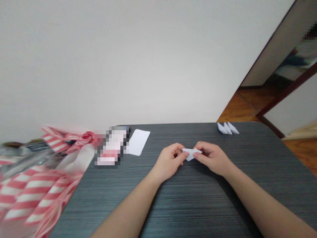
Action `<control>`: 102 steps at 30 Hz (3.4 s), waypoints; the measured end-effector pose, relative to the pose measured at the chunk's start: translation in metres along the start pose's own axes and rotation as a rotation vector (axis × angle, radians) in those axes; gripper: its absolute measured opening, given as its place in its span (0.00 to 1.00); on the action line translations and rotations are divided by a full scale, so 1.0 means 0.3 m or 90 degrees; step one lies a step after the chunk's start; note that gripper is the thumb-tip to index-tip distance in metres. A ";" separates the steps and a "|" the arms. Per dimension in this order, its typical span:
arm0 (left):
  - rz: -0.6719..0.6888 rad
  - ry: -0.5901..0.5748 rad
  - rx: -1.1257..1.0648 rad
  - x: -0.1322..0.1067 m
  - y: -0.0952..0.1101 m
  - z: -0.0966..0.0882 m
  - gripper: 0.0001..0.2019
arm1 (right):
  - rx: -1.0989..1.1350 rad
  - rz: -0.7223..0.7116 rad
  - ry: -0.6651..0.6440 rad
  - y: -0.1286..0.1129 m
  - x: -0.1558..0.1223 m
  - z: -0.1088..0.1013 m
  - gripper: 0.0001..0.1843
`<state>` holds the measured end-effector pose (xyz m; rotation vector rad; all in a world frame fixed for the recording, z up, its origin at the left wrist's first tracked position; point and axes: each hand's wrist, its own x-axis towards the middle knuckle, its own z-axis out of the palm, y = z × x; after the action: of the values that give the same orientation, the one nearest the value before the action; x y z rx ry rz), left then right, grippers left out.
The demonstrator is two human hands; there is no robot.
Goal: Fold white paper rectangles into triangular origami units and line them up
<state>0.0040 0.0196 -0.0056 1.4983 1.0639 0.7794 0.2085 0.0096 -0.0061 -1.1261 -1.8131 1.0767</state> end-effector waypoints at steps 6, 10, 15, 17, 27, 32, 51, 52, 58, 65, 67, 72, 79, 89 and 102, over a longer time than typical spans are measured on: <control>-0.011 0.007 -0.085 0.003 0.004 0.007 0.09 | 0.039 0.005 -0.035 0.005 -0.003 0.004 0.06; -0.004 0.006 -0.108 -0.003 0.005 0.001 0.12 | 0.062 -0.001 -0.047 0.009 -0.006 0.008 0.07; 0.001 -0.012 -0.103 -0.006 0.000 -0.009 0.19 | 0.065 -0.031 -0.052 0.019 -0.005 0.012 0.08; 0.000 -0.014 -0.092 -0.005 0.001 -0.008 0.19 | 0.038 -0.064 -0.060 0.023 -0.003 0.013 0.09; -0.010 -0.016 -0.119 -0.005 -0.002 -0.001 0.07 | -0.152 -0.180 -0.046 0.006 -0.004 0.014 0.14; 0.006 -0.025 -0.137 -0.009 -0.007 -0.003 0.06 | -0.154 -0.196 -0.031 0.013 0.000 0.014 0.13; 0.016 -0.046 -0.147 -0.010 -0.010 0.002 0.09 | -0.095 -0.188 -0.065 0.014 0.007 0.007 0.04; 0.015 -0.040 -0.150 -0.009 -0.010 0.003 0.11 | -0.098 -0.188 -0.063 0.014 0.007 0.006 0.04; -0.001 -0.018 -0.192 -0.005 -0.004 0.004 0.21 | -0.116 -0.185 -0.032 0.022 0.003 0.005 0.04; -0.052 -0.029 -0.153 -0.002 0.003 -0.001 0.20 | -0.136 -0.198 0.031 0.019 0.001 0.011 0.02; -0.060 -0.040 -0.135 -0.002 0.004 -0.001 0.14 | -0.138 -0.200 0.033 0.017 0.001 0.010 0.02; -0.053 -0.036 -0.122 0.003 0.001 -0.004 0.08 | -0.155 -0.214 0.012 0.024 0.003 0.005 0.03; -0.048 -0.049 -0.109 0.010 -0.005 -0.009 0.10 | -0.129 -0.224 -0.062 0.035 0.004 -0.001 0.08; -0.052 -0.018 -0.130 0.002 0.001 -0.002 0.10 | -0.106 -0.207 -0.092 0.016 0.001 -0.006 0.09; -0.054 -0.023 -0.151 0.002 0.001 -0.001 0.09 | -0.108 -0.213 -0.076 -0.007 0.005 -0.004 0.07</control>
<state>0.0041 0.0203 -0.0051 1.2548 0.9663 0.7873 0.2084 0.0109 -0.0034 -0.8244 -2.1290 0.8196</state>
